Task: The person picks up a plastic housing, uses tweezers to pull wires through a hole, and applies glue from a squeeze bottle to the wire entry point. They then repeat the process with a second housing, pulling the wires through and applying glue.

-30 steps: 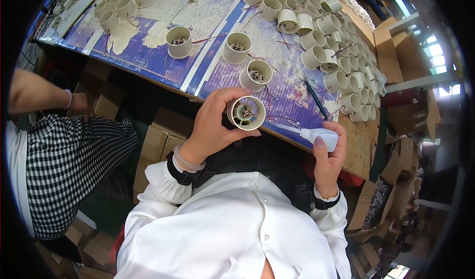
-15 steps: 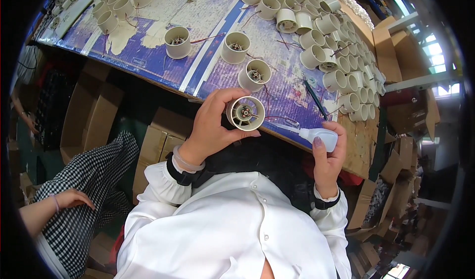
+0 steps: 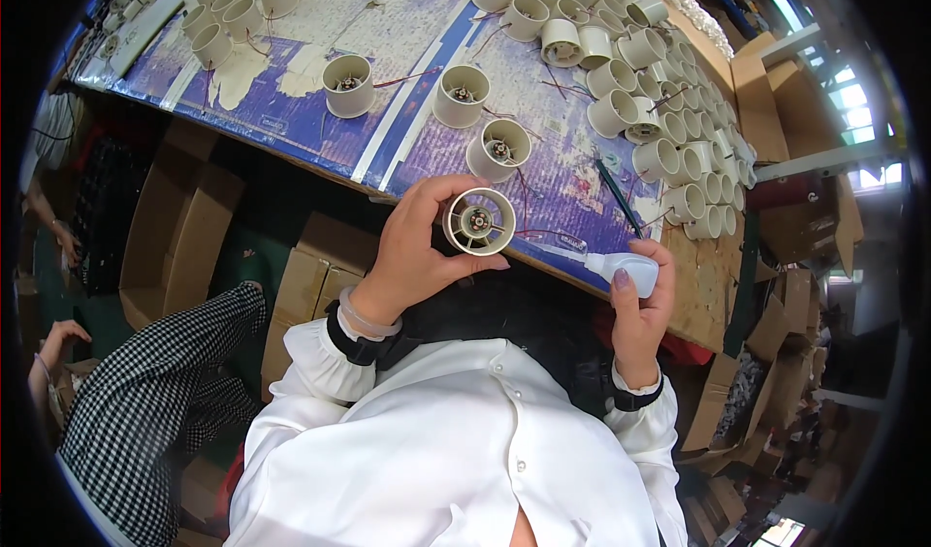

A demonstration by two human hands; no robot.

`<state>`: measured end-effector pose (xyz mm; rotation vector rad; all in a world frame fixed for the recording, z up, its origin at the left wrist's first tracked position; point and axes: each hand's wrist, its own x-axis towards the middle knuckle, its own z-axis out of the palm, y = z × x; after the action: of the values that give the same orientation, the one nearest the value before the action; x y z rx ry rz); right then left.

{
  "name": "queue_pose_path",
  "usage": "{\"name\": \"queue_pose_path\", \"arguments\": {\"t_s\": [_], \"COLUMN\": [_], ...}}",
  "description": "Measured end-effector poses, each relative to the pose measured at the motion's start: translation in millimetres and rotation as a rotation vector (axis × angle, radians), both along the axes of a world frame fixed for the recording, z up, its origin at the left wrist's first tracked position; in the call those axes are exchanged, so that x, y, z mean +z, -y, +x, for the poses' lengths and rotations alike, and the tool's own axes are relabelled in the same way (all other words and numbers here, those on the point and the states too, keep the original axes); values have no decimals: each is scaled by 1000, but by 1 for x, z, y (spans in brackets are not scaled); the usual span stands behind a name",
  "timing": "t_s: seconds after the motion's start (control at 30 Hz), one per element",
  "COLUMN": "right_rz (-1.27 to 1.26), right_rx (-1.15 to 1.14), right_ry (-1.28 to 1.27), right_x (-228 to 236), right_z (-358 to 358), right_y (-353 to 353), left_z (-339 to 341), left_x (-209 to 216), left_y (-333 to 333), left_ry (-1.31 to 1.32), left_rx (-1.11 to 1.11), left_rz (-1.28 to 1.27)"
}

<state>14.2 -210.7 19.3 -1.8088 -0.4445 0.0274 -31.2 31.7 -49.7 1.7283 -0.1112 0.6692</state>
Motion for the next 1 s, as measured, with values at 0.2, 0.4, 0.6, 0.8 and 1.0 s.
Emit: {"name": "queue_pose_path", "arguments": {"t_s": [0.2, 0.4, 0.6, 0.8, 1.0], "right_rz": [240, 588, 657, 693, 723], "right_rx": [-42, -61, -35, -26, -27], "right_ry": [-259, -398, -391, -398, -425], "right_x": [-13, -22, -20, -22, -23], "right_z": [2, 6, 13, 13, 11], "right_y": [11, 23, 20, 20, 22], "left_z": [-8, -12, -4, 3, 38], "left_x": [-5, 9, 21, 28, 38], "left_y": [-7, -53, -107, -82, -16], "left_ry": [-39, -34, -159, -33, -67], "left_rx": [30, 201, 430, 732, 242], "left_rz": [-24, 24, 483, 698, 524]}}
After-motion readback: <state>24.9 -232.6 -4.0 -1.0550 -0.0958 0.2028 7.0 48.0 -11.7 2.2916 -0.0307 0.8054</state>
